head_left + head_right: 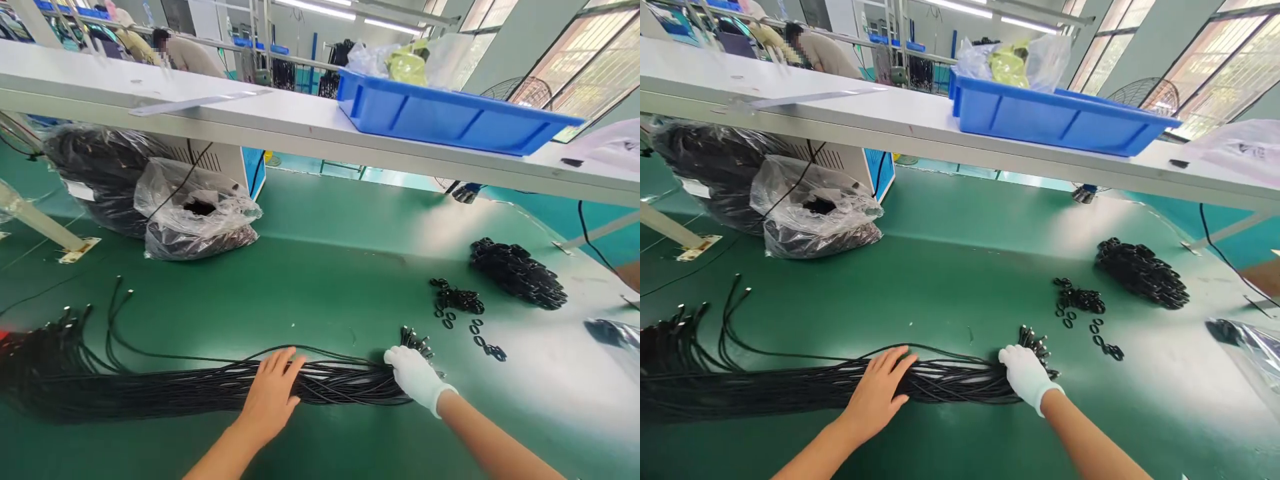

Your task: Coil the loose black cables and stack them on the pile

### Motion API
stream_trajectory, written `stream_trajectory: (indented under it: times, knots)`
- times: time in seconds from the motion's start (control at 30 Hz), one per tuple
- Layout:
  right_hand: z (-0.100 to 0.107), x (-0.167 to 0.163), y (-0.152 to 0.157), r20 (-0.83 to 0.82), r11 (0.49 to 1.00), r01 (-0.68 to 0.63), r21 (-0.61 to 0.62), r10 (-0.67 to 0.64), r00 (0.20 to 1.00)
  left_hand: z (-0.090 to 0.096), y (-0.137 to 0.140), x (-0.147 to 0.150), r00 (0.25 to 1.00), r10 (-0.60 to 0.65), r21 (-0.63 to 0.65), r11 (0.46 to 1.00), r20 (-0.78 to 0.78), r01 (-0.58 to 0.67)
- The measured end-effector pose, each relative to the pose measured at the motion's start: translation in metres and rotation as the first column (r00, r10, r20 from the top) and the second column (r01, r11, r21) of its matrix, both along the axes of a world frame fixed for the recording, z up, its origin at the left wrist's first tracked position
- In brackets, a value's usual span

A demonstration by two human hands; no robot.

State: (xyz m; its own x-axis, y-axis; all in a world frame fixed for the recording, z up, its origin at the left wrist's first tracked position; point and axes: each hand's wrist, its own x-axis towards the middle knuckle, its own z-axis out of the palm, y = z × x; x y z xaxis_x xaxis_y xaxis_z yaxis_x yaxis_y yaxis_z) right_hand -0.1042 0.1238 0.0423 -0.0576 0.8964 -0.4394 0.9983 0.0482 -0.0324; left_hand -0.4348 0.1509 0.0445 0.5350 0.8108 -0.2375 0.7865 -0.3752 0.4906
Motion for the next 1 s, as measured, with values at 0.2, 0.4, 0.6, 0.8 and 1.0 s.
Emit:
stream_trajectory:
  times: [0.2, 0.4, 0.6, 0.8, 1.0]
  knots:
    - [0.002, 0.034, 0.01, -0.044, 0.989, 0.031, 0.148, -0.025, 0.999, 0.006, 0.026, 0.029, 1.0, 0.005, 0.008, 1.0, -0.023, -0.005]
    - [-0.008, 0.0, -0.038, -0.184, 0.941, -0.025, 0.338, 0.092, 0.979, 0.013, -0.003, 0.06, 0.998, -0.053, 0.078, 0.995, -0.04, 0.056]
    - [-0.035, -0.029, -0.063, -0.236, 0.874, -0.001, 0.486, 0.133, 0.963, 0.011, -0.01, 0.057, 0.999, 0.001, 0.093, 0.996, -0.036, 0.003]
    - [-0.02, -0.033, -0.059, -0.181, 0.821, -0.047, 0.568, 0.181, 0.967, 0.033, -0.012, 0.048, 0.984, 0.119, 0.081, 0.988, 0.131, -0.13]
    - [0.033, 0.018, -0.002, -0.003, 0.872, -0.041, 0.488, 0.049, 0.999, 0.028, 0.038, 0.05, 0.954, 0.226, 0.043, 0.97, 0.199, -0.239]
